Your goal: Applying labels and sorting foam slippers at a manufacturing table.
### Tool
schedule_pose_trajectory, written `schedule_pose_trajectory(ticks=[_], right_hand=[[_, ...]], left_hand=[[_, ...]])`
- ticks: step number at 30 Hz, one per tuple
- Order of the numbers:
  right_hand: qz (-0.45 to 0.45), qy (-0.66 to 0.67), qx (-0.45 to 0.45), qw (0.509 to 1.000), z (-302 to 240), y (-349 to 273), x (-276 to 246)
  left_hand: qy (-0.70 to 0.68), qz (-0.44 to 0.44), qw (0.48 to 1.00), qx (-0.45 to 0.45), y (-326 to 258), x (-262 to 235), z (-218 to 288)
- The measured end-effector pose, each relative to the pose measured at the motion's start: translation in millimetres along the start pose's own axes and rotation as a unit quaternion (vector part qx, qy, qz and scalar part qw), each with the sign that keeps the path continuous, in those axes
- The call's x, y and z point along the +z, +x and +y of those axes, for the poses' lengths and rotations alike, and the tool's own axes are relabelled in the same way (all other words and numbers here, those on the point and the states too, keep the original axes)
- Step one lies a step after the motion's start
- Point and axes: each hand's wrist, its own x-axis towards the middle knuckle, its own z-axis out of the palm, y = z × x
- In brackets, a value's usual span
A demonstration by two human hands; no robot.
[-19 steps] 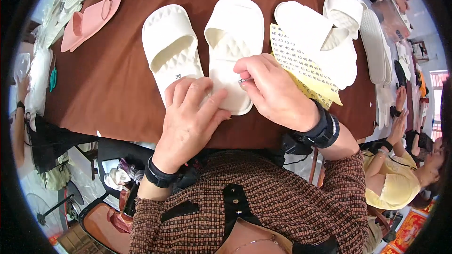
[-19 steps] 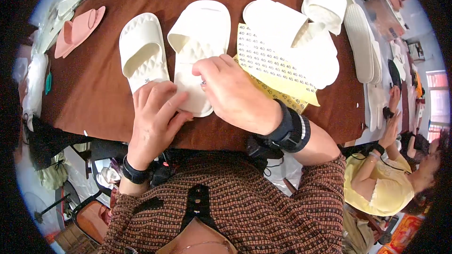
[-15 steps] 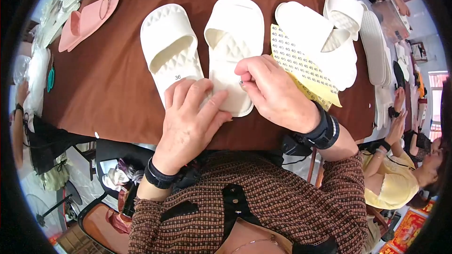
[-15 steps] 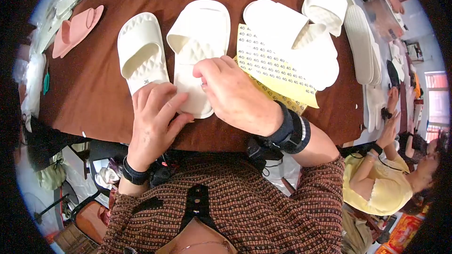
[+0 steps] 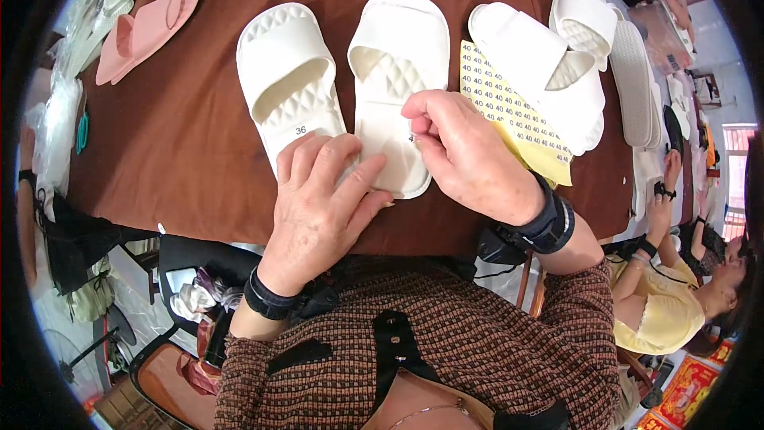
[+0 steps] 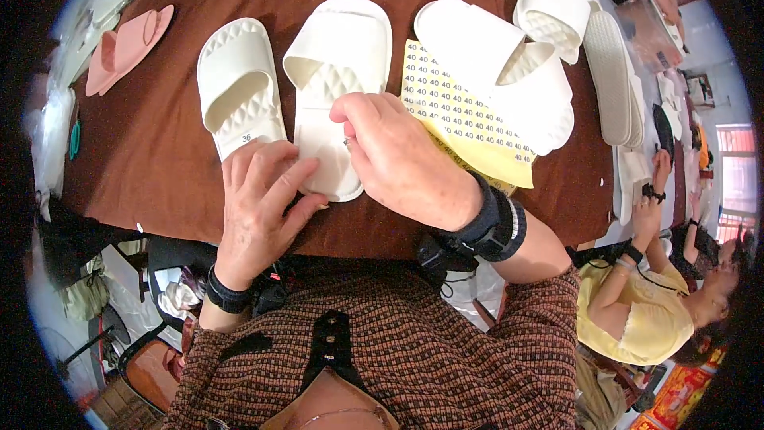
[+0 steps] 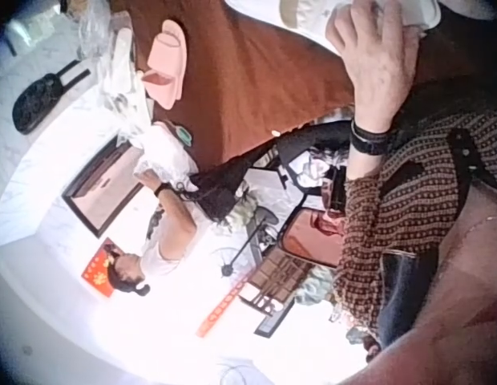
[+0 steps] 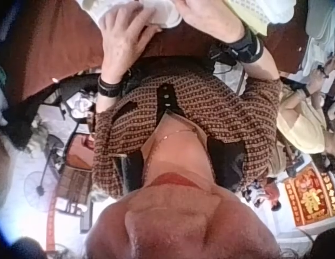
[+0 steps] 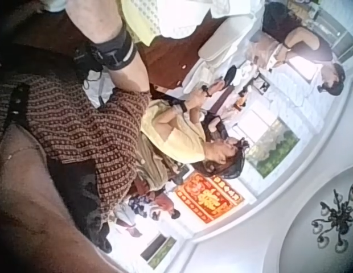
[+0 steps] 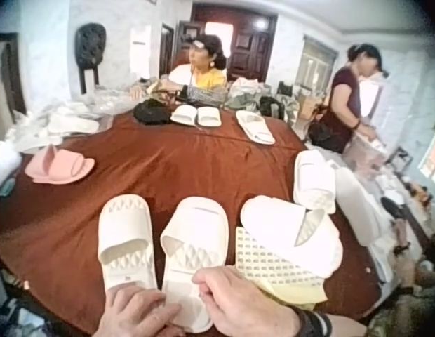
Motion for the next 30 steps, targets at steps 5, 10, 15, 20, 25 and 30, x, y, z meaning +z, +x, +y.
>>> schedule_pose_trajectory(ticks=[5, 10, 15, 20, 25, 30], right_hand=[[0.001, -0.006, -0.004, 1.0, 0.2, 1.0, 2.5], [0.004, -0.019, -0.022, 1.0, 4.8, 0.7, 6.6], [0.013, 0.007, -0.008, 1.0, 2.6, 2.5, 3.1], [-0.012, -0.007, 0.025, 1.0, -0.9, 1.7, -5.2], [-0.007, -0.03, -0.008, 0.999, -3.0, -0.5, -2.8], [0.011, -0.043, -0.026, 0.999, -2.6, 0.4, 1.6]], left_hand=[[-0.001, -0.013, 1.0, 0.004, -2.0, -1.3, -1.1], [-0.001, 0.006, 1.0, 0.001, -0.4, 0.3, 0.5], [0.001, 0.007, 1.0, -0.004, -1.0, 0.2, 1.0], [0.009, -0.003, 1.0, 0.007, -2.9, -0.1, -1.2], [0.006, -0.001, 1.0, 0.009, -2.8, 0.2, -0.3], [0.009, 0.002, 1.0, 0.007, -3.4, 0.1, 0.1]])
